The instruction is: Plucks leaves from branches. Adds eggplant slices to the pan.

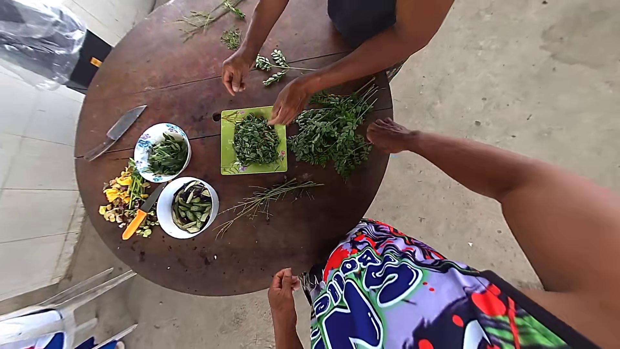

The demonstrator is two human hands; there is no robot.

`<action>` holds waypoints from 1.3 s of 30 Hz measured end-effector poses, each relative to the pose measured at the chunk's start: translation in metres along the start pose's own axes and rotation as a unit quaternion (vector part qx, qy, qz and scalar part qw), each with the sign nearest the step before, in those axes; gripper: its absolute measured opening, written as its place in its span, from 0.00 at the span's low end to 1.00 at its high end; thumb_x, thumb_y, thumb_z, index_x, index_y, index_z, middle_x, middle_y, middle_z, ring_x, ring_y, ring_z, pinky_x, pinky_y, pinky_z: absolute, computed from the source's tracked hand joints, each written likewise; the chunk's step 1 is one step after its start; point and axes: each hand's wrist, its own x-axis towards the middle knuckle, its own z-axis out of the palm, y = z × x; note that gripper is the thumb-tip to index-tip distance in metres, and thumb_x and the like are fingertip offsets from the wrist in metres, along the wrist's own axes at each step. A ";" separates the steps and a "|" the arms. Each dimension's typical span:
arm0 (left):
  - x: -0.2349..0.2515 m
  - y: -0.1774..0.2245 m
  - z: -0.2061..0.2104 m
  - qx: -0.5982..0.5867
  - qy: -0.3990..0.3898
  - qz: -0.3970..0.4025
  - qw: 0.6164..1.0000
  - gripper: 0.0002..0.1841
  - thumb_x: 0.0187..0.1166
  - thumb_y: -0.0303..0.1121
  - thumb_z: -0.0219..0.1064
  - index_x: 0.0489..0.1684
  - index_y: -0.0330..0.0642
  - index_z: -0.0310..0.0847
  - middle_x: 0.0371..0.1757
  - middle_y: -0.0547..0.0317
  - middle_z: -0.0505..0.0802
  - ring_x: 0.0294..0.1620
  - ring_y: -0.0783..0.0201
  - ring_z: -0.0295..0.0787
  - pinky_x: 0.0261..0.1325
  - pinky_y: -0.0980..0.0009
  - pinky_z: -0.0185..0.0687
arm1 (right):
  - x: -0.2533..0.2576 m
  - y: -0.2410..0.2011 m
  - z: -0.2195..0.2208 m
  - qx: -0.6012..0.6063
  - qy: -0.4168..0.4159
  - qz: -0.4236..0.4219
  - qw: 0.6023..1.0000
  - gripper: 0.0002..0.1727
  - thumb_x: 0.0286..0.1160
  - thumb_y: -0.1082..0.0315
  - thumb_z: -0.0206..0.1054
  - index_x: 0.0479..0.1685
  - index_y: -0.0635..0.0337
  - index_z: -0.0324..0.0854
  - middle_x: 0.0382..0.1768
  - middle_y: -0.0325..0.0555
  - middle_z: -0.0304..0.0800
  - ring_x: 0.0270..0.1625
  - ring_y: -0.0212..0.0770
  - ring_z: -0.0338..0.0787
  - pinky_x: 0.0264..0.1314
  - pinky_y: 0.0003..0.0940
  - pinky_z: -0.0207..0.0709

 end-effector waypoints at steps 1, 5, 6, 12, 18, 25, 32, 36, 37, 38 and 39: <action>0.003 0.003 0.001 0.002 -0.006 0.004 1.000 0.10 0.90 0.29 0.57 0.47 0.31 0.82 0.26 0.58 0.92 0.25 0.70 0.90 0.34 0.73 0.89 | -0.012 -0.007 -0.003 0.037 -0.001 -0.004 0.999 0.12 0.81 0.74 0.64 0.57 0.69 0.83 0.62 0.63 0.84 0.70 0.65 0.81 0.75 0.63 0.70; 0.030 0.054 0.014 0.110 -0.023 0.132 0.985 0.13 0.87 0.30 0.59 0.52 0.27 0.83 0.34 0.54 0.91 0.33 0.66 0.90 0.44 0.66 0.90 | -0.052 -0.047 -0.031 0.156 0.019 -0.027 0.987 0.06 0.85 0.74 0.61 0.47 0.67 0.82 0.46 0.57 0.86 0.50 0.56 0.90 0.57 0.56 0.84; 0.036 0.080 0.021 0.154 -0.018 0.195 0.968 0.13 0.86 0.30 0.61 0.53 0.25 0.83 0.38 0.50 0.92 0.37 0.64 0.91 0.47 0.64 0.90 | -0.059 -0.061 -0.043 0.168 0.028 -0.046 0.984 0.06 0.85 0.74 0.61 0.47 0.67 0.82 0.46 0.56 0.87 0.49 0.54 0.90 0.56 0.54 0.84; 0.063 0.220 0.087 0.346 -0.190 0.411 0.821 0.36 0.74 0.43 0.79 0.81 0.35 0.74 0.77 0.42 0.83 0.80 0.49 0.78 0.81 0.49 0.74 | -0.062 -0.145 -0.089 0.171 0.099 -0.261 0.945 0.07 0.81 0.76 0.63 0.43 0.63 0.88 0.43 0.50 0.90 0.47 0.49 0.91 0.53 0.49 0.87; 0.082 0.216 0.118 0.191 -0.349 0.282 0.873 0.12 0.80 0.23 0.70 0.59 0.32 0.86 0.37 0.53 0.95 0.34 0.67 0.92 0.46 0.67 0.91 | -0.044 -0.186 -0.106 0.181 0.171 -0.310 0.918 0.07 0.80 0.73 0.63 0.42 0.60 0.88 0.41 0.46 0.90 0.45 0.44 0.91 0.51 0.46 0.87; 0.082 0.184 0.090 -0.014 -0.300 0.154 0.941 0.10 0.83 0.22 0.65 0.57 0.31 0.87 0.45 0.50 0.96 0.38 0.66 0.94 0.46 0.69 0.92 | -0.030 -0.190 -0.091 0.220 0.175 -0.292 0.914 0.08 0.80 0.69 0.66 0.44 0.57 0.91 0.38 0.43 0.88 0.42 0.40 0.89 0.49 0.41 0.85; 0.075 0.161 0.099 0.292 0.032 0.511 0.808 0.08 0.79 0.31 0.71 0.46 0.42 0.95 0.51 0.49 0.93 0.57 0.50 0.87 0.61 0.53 0.82 | -0.034 -0.216 -0.071 0.259 0.258 -0.211 0.907 0.08 0.78 0.73 0.65 0.46 0.64 0.89 0.42 0.51 0.87 0.42 0.46 0.89 0.47 0.45 0.86; 0.062 0.163 0.111 0.113 -0.032 0.373 0.920 0.11 0.79 0.30 0.73 0.53 0.35 0.89 0.58 0.48 0.90 0.52 0.64 0.91 0.53 0.68 0.90 | -0.039 -0.227 -0.051 0.314 0.325 -0.198 0.870 0.12 0.79 0.72 0.62 0.51 0.66 0.88 0.42 0.52 0.86 0.39 0.43 0.87 0.44 0.38 0.85; 0.061 0.164 0.111 0.058 -0.052 0.336 0.939 0.14 0.80 0.33 0.73 0.57 0.35 0.87 0.63 0.49 0.89 0.57 0.64 0.89 0.58 0.68 0.89 | -0.039 -0.229 -0.046 0.320 0.341 -0.203 0.860 0.12 0.79 0.72 0.62 0.51 0.67 0.88 0.42 0.53 0.87 0.39 0.42 0.87 0.44 0.37 0.85; 0.061 0.164 0.111 0.023 -0.064 0.313 0.948 0.18 0.81 0.37 0.71 0.62 0.35 0.84 0.68 0.49 0.87 0.64 0.65 0.86 0.64 0.67 0.85 | -0.040 -0.230 -0.042 0.326 0.353 -0.208 0.852 0.12 0.79 0.72 0.62 0.50 0.67 0.88 0.42 0.53 0.87 0.40 0.42 0.87 0.45 0.35 0.86; 0.062 0.164 0.110 0.010 -0.069 0.301 0.951 0.23 0.82 0.42 0.69 0.68 0.35 0.81 0.74 0.49 0.84 0.69 0.65 0.83 0.69 0.66 0.82 | -0.041 -0.231 -0.039 0.332 0.361 -0.213 0.845 0.12 0.79 0.72 0.61 0.50 0.68 0.88 0.43 0.53 0.87 0.40 0.41 0.88 0.45 0.34 0.86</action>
